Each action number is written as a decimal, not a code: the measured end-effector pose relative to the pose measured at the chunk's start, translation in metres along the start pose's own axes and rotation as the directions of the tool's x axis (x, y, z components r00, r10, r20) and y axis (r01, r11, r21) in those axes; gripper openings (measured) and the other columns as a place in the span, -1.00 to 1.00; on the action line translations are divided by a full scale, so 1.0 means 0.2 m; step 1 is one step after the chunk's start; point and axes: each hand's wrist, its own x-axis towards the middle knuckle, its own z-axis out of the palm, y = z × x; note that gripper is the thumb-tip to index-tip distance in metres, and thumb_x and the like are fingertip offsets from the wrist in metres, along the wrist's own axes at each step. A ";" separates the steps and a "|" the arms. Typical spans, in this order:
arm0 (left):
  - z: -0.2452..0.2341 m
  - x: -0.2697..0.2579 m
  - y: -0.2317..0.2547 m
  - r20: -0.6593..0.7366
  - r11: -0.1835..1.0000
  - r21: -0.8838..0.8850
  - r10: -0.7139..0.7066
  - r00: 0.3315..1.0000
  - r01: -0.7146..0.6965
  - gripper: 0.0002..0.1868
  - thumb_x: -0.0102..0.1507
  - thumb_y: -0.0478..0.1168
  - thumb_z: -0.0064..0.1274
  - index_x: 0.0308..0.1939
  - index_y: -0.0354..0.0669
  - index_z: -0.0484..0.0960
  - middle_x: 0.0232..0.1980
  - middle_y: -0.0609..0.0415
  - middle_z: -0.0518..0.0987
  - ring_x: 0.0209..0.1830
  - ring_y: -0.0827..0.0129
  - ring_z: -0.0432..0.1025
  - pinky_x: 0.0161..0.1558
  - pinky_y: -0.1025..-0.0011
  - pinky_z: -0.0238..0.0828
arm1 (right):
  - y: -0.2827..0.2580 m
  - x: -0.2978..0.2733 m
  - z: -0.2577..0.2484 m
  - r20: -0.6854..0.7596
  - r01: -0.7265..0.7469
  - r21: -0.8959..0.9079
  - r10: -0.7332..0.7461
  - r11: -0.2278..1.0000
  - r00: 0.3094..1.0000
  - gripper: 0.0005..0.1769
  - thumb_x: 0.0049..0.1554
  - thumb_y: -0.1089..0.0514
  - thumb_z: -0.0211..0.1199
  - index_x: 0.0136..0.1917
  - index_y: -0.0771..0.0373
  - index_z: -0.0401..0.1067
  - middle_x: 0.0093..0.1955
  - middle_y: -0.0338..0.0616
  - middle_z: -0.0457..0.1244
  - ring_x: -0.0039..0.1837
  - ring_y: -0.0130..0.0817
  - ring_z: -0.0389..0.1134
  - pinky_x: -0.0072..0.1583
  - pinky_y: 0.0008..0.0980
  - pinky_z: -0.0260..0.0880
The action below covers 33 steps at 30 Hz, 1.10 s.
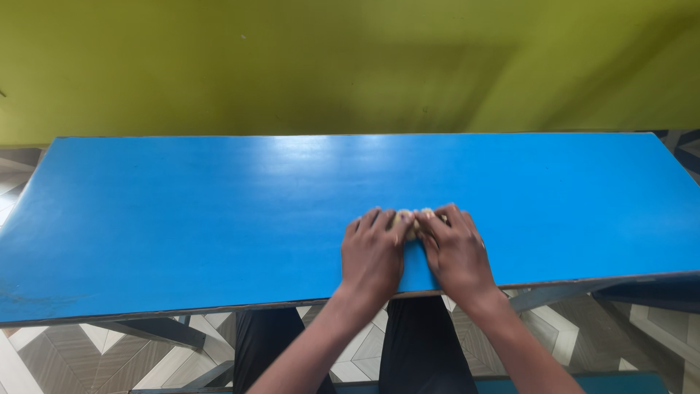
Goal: The person cleans a blue table using a yellow sponge and a cleaning liquid. They wipe the top surface, edges, and legs of the table, occasionally applying more liquid to the sponge.
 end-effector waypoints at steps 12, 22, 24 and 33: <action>0.33 0.71 -0.48 -0.107 0.982 0.137 -0.114 0.988 0.128 -0.65 0.20 -0.34 0.04 0.05 0.04 0.69 0.12 0.07 0.64 0.21 0.19 0.47 0.14 0.14 0.36 | 0.14 0.86 0.35 -0.071 -0.011 0.009 0.012 1.000 0.997 -0.75 0.18 0.18 0.29 0.15 0.10 0.54 0.11 -0.08 0.26 0.20 -0.09 0.30 0.22 -0.10 0.40; 0.34 0.64 -0.45 -0.106 0.976 0.161 -0.128 0.986 0.144 -0.64 0.25 -0.35 0.02 0.10 0.01 0.68 0.14 0.05 0.63 0.20 0.18 0.47 0.16 0.14 0.39 | 0.10 0.80 0.33 -0.080 0.006 0.019 -0.005 1.000 0.997 -0.77 0.19 0.16 0.28 0.14 0.11 0.52 0.09 -0.09 0.26 0.20 -0.11 0.32 0.20 -0.12 0.44; 0.28 0.57 -0.41 -0.061 0.980 0.126 -0.145 0.987 0.152 -0.62 0.24 -0.36 0.03 0.12 0.01 0.67 0.15 0.05 0.63 0.19 0.17 0.47 0.15 0.14 0.39 | 0.06 0.72 0.30 -0.057 0.006 0.010 -0.005 1.000 0.998 -0.76 0.16 0.19 0.29 0.13 0.10 0.52 0.10 -0.05 0.26 0.19 -0.05 0.31 0.19 -0.08 0.42; 0.01 0.12 -0.28 -0.066 0.992 0.098 -0.075 0.995 0.082 -0.62 0.26 -0.34 0.02 0.15 0.01 0.67 0.18 0.01 0.61 0.23 0.16 0.46 0.22 0.13 0.36 | -0.14 0.25 0.18 -0.056 0.063 0.016 -0.063 0.998 0.996 -0.71 0.17 0.17 0.28 0.18 0.13 0.49 0.14 -0.04 0.27 0.21 -0.02 0.31 0.19 -0.08 0.42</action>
